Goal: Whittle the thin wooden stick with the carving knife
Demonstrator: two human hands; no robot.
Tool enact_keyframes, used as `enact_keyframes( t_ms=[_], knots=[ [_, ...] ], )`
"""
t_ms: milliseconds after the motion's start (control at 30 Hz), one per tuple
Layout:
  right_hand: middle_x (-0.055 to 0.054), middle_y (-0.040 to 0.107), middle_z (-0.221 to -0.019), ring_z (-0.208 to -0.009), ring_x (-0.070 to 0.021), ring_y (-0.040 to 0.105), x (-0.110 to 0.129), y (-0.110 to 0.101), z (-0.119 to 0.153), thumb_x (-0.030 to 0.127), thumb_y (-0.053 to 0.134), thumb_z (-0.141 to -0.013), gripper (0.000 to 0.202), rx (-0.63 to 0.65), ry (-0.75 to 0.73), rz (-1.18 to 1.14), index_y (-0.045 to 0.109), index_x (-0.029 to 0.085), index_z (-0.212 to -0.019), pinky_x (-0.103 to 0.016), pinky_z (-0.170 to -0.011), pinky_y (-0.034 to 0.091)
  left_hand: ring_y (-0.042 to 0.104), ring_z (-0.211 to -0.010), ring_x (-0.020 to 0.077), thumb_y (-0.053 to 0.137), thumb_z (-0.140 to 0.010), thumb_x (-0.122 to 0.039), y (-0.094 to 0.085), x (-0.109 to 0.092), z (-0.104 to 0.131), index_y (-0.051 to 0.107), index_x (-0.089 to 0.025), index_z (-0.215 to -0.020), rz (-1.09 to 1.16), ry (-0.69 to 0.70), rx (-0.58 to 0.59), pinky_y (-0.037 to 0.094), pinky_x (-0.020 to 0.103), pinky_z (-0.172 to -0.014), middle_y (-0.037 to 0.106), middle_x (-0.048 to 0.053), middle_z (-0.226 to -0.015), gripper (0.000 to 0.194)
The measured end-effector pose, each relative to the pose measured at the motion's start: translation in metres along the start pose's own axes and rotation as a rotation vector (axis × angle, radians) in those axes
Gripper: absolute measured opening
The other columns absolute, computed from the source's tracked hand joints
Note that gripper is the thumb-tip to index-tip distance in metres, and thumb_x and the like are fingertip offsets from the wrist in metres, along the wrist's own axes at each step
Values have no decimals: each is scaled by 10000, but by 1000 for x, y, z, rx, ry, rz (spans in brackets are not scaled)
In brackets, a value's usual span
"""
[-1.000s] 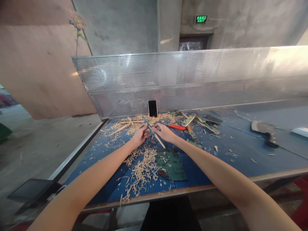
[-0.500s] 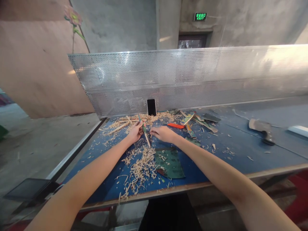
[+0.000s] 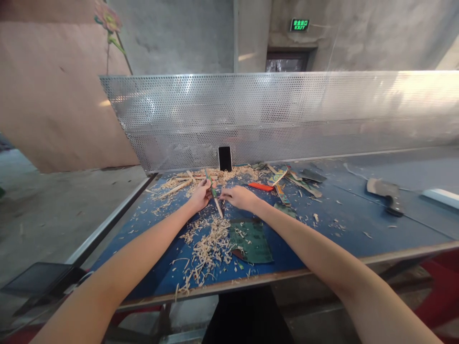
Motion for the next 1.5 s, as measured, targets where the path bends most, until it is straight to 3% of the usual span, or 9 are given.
enact_keyframes(
  t_ms=[167,333,433,900,1167,1333,1500],
  knots=[
    [-26,726,-732,-605,-161,537,4,0,1,387,570,-1084,278,95,-48,-49,774,240,-965,-291,-617,320,339,-432,50,857,-937,-421,4,-3,4,605,-213,-999,9,-1,7,213,194,-428,573,-54,-691,332],
    [-41,762,-821,-691,-181,610,-1,-2,8,388,526,-1114,274,-81,-64,42,748,242,-1048,-288,-669,340,329,-422,50,854,-936,-407,6,-5,6,609,-212,-1026,16,8,-2,193,194,-423,565,-59,-674,326],
    [-42,785,-894,-743,-184,643,-2,-1,9,370,534,-1109,246,-121,-94,67,735,246,-1040,-280,-689,354,319,-419,50,846,-939,-396,6,-5,6,609,-210,-1033,23,5,1,183,192,-422,567,-59,-675,315],
    [-54,823,-895,-690,-178,651,-1,0,2,366,591,-1070,254,73,-60,-98,812,241,-1061,-291,-678,410,261,-410,40,825,-954,-389,7,-7,7,623,-209,-1040,29,-20,29,191,186,-419,551,-65,-663,284],
    [-51,829,-957,-787,-201,703,-2,1,6,369,556,-1107,261,-69,-38,-12,791,259,-1132,-283,-716,415,307,-418,48,824,-953,-405,7,-8,8,626,-217,-1037,24,-12,29,219,191,-422,542,-66,-669,285],
    [-57,821,-949,-789,-197,685,4,-2,0,384,558,-1108,269,17,-70,50,799,268,-1132,-280,-717,402,289,-413,51,800,-970,-392,5,-5,5,622,-215,-1037,40,-20,38,207,201,-419,543,-65,-668,261],
    [-33,768,-790,-649,-168,589,9,-8,1,360,578,-1075,254,160,-101,-77,792,240,-1010,-290,-658,376,289,-415,53,785,-981,-386,5,-4,4,617,-211,-1048,32,-23,26,201,199,-421,552,-60,-668,251]
  ],
)
Point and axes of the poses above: each hand's wrist, its own z-axis away from the middle knuckle, its own y-axis out of the palm, x = y × z, the point moved 4 cm from there along -z, towards the middle knuckle
